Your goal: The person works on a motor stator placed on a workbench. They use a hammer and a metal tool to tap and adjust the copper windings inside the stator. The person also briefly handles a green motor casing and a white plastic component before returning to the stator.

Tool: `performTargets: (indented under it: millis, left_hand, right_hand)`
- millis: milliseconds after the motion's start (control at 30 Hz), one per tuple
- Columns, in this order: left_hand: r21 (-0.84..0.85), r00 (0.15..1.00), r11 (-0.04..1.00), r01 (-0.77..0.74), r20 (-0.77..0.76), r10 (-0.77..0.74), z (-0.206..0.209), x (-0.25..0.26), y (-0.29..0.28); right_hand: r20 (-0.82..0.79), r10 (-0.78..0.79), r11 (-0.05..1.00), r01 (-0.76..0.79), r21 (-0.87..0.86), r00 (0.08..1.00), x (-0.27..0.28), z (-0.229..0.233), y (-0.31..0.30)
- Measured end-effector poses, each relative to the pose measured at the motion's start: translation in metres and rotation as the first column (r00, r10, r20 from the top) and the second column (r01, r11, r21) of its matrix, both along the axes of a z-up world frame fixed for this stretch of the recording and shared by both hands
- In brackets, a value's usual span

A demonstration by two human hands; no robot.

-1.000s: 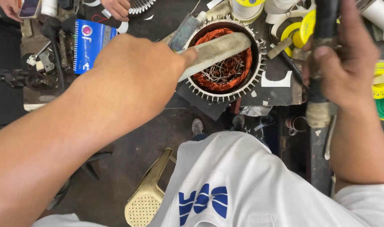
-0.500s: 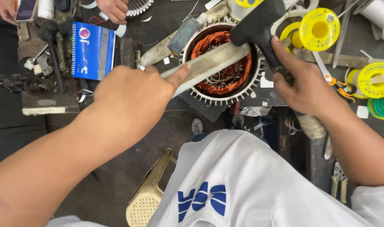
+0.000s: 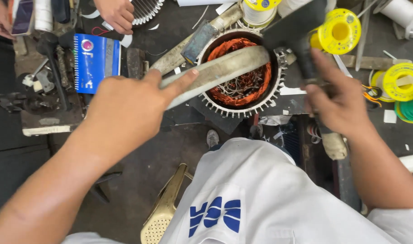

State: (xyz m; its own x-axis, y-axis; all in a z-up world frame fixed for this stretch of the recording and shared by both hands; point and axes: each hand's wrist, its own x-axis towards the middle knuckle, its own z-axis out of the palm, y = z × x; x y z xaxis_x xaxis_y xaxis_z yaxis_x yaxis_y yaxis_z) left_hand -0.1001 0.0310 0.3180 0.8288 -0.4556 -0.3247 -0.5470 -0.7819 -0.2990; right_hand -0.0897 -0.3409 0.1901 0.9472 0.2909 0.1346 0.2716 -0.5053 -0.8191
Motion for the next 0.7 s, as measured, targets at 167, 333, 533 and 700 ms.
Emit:
performTargets:
  millis: [167,333,533,700]
  left_hand:
    - [-0.358,0.988,0.928,-0.108,0.067,0.141,0.003,-0.024,0.059]
    - [-0.846,0.943,0.496,-0.198,-0.027,0.331,-0.028,-0.048,0.069]
    - [-0.756,0.922,0.540,-0.370,-0.227,0.314,-0.015,-0.044,0.030]
    - [-0.526,0.806,0.611,-0.592,-0.396,0.440,0.031,-0.033,-0.005]
  right_hand:
    - [0.066,-0.084,0.942,0.058,0.331,0.994,-0.008,-0.049,-0.061]
    - [0.372,-0.091,0.942,0.200,-0.268,0.924,-0.018,-0.156,-0.118]
    - [0.259,0.045,0.729,0.145,-0.668,0.965,-0.014,-0.262,-0.130]
    - [0.159,0.127,0.913,-0.052,-0.404,0.979,0.027,-0.221,-0.121]
